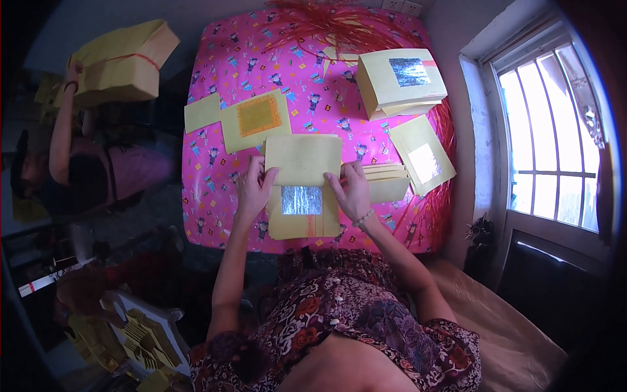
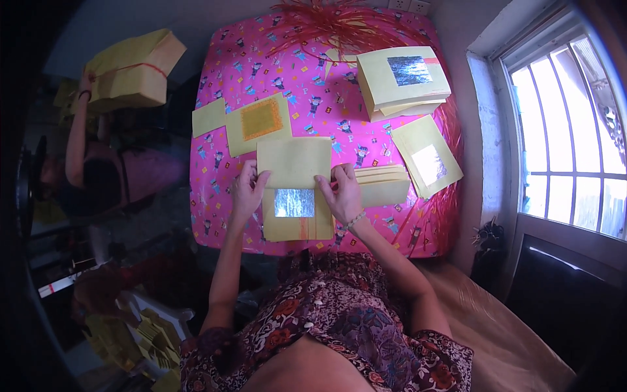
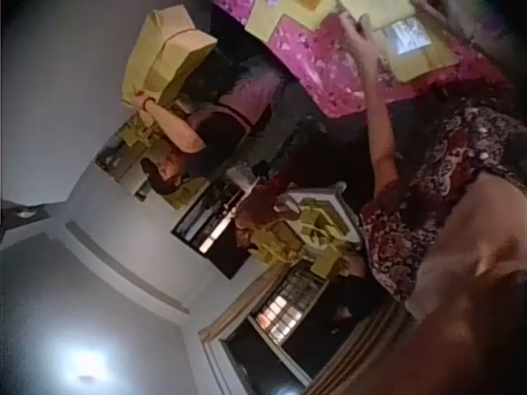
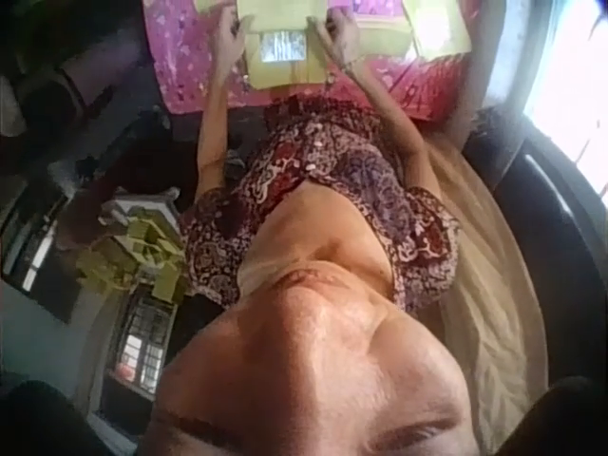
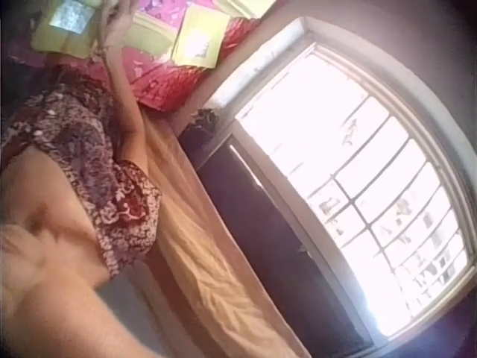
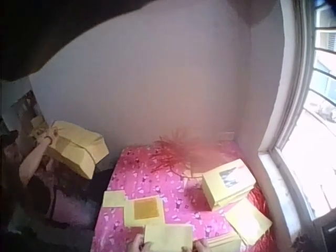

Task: Stacking and organizing pieces of Joss paper on a table.

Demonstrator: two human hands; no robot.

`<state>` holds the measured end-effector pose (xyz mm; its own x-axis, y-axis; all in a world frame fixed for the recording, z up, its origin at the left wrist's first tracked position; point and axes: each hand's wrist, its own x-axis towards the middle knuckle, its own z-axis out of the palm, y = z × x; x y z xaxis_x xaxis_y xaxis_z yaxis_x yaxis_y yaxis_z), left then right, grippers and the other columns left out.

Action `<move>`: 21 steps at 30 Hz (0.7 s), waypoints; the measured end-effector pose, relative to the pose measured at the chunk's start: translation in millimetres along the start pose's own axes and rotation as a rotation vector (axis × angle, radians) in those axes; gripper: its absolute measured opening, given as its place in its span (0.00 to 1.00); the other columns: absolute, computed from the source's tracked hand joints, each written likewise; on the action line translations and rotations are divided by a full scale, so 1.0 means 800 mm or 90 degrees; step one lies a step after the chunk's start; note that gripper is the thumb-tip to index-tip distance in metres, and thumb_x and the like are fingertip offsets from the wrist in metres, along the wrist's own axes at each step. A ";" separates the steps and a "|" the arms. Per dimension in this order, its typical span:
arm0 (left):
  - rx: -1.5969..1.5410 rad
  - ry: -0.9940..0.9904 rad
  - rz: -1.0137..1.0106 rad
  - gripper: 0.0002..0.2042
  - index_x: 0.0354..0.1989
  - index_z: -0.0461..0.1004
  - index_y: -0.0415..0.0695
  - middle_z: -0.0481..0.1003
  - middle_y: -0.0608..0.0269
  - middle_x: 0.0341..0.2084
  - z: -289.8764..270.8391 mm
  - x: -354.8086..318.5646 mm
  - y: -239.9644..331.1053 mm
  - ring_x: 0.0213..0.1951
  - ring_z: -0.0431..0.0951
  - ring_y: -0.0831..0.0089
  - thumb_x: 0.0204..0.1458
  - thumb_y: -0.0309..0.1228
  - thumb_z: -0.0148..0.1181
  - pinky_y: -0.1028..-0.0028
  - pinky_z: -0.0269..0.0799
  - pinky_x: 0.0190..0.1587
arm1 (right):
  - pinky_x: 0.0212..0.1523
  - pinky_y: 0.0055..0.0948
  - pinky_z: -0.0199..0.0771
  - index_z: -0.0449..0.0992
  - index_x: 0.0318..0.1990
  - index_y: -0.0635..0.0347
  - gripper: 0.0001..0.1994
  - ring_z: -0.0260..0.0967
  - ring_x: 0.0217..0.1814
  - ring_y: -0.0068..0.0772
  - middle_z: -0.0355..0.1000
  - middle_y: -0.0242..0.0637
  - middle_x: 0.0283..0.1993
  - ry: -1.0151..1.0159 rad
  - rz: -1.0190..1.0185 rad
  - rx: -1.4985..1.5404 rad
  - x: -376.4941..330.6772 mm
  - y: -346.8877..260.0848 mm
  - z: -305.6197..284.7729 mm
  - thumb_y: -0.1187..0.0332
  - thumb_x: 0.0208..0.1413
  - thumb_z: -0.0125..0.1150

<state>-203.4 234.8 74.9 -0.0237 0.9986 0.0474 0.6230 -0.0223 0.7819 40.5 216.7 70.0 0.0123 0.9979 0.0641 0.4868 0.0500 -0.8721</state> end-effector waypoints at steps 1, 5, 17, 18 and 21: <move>0.001 -0.002 0.002 0.09 0.36 0.68 0.42 0.70 0.63 0.15 0.002 0.001 0.000 0.15 0.70 0.73 0.55 0.31 0.62 0.70 0.62 0.20 | 0.27 0.34 0.70 0.68 0.31 0.67 0.15 0.66 0.27 0.39 0.63 0.44 0.33 0.002 0.001 0.001 0.000 0.000 0.002 0.63 0.56 0.65; 0.000 0.018 -0.011 0.09 0.37 0.68 0.41 0.70 0.63 0.15 0.009 0.003 0.004 0.15 0.70 0.73 0.56 0.31 0.61 0.71 0.63 0.20 | 0.27 0.38 0.68 0.68 0.29 0.66 0.17 0.65 0.26 0.42 0.63 0.44 0.30 0.002 0.031 -0.041 0.003 0.006 0.005 0.62 0.55 0.66; 0.026 0.055 -0.050 0.08 0.39 0.69 0.43 0.70 0.63 0.15 0.016 -0.001 -0.001 0.16 0.71 0.71 0.58 0.32 0.58 0.69 0.64 0.21 | 0.27 0.38 0.66 0.71 0.26 0.65 0.19 0.66 0.25 0.42 0.67 0.43 0.25 -0.064 0.131 -0.028 0.018 0.010 -0.001 0.56 0.54 0.66; 0.040 0.063 -0.052 0.08 0.40 0.69 0.43 0.70 0.62 0.16 0.017 -0.001 -0.002 0.17 0.72 0.70 0.58 0.32 0.58 0.68 0.64 0.21 | 0.27 0.38 0.67 0.71 0.26 0.65 0.19 0.66 0.25 0.41 0.68 0.43 0.25 -0.084 0.152 -0.029 0.020 0.013 0.000 0.56 0.54 0.65; 0.053 0.063 -0.047 0.09 0.42 0.68 0.44 0.70 0.62 0.16 0.019 0.001 -0.002 0.18 0.72 0.68 0.58 0.32 0.58 0.67 0.65 0.22 | 0.27 0.38 0.67 0.71 0.26 0.65 0.20 0.66 0.24 0.41 0.68 0.43 0.24 -0.091 0.137 -0.041 0.024 0.017 0.001 0.55 0.55 0.65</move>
<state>-192.5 236.5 64.0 -0.1456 0.9878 0.0559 0.6795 0.0587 0.7314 46.5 236.9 59.1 0.0009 0.9812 -0.1928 0.5410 -0.1626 -0.8251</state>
